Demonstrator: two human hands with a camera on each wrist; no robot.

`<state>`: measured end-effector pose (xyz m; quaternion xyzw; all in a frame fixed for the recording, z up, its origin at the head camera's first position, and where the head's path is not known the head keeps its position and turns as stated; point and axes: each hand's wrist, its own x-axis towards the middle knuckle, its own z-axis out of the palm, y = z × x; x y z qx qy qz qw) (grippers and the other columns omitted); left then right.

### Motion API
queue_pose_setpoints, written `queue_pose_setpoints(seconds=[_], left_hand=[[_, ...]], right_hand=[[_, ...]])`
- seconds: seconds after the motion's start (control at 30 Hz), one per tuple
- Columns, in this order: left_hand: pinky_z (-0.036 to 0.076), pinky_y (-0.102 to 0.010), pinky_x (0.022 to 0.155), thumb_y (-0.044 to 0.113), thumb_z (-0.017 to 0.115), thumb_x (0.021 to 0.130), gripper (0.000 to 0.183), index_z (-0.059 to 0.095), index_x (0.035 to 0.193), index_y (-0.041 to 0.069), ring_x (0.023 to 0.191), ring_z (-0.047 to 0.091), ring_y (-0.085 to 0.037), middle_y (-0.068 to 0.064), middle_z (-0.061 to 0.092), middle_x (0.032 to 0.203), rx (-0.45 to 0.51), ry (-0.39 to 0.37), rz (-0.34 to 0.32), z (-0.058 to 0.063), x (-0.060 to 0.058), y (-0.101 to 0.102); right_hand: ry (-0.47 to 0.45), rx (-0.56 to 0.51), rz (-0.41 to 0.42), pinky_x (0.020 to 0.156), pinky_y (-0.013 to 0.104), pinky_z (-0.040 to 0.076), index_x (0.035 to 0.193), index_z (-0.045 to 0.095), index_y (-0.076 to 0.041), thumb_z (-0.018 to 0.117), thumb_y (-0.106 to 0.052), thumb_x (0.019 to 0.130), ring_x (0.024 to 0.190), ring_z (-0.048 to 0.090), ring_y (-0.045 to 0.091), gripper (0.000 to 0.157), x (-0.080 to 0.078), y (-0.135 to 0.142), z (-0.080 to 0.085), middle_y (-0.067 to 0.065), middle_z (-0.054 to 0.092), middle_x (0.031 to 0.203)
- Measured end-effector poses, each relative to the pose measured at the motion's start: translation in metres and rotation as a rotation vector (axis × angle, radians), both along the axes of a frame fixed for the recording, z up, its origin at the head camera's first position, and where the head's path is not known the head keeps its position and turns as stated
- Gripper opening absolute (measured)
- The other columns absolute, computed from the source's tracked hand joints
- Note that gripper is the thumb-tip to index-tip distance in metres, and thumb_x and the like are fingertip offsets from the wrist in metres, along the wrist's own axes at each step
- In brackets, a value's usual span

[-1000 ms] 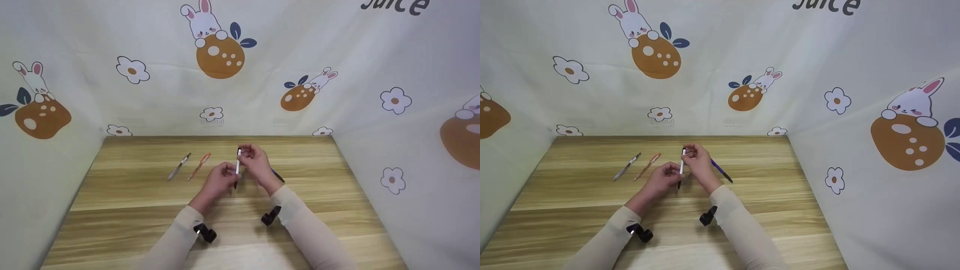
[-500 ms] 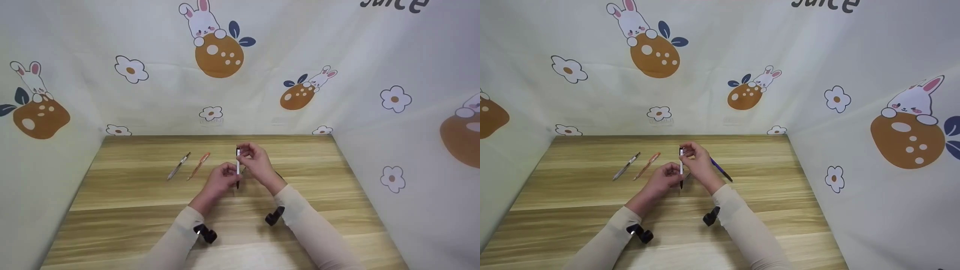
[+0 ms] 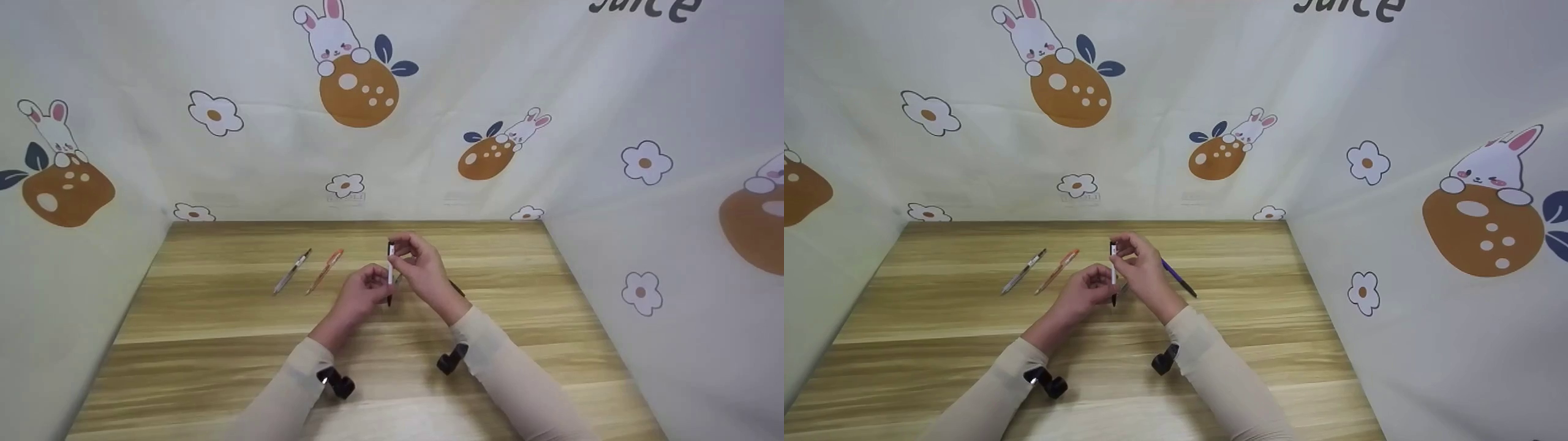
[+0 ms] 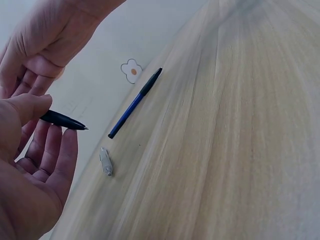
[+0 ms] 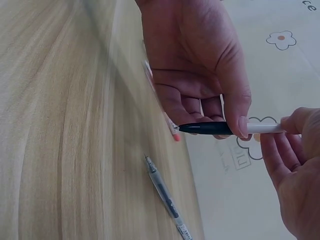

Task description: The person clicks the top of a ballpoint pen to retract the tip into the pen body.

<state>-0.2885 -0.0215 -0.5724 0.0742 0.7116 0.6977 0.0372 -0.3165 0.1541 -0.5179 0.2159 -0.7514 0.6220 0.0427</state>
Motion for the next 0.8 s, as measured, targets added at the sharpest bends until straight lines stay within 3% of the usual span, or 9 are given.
queue_pose_setpoints(seconds=[0.8], left_hand=[[0.055,-0.024,0.067,-0.001,0.084,0.091,0.022,0.069,0.106,-0.007,0.079,0.065,-0.014,-0.001,0.071,0.09,0.054,0.081,0.012,-0.0008,-0.0005,0.0004]], right_hand=[[-0.014,-0.043,-0.016,0.088,0.03,0.062,0.129,0.073,-0.001,0.078,0.001,0.101,0.104,0.069,0.021,0.029,0.0031,-0.0005,0.002,0.016,0.074,0.115]])
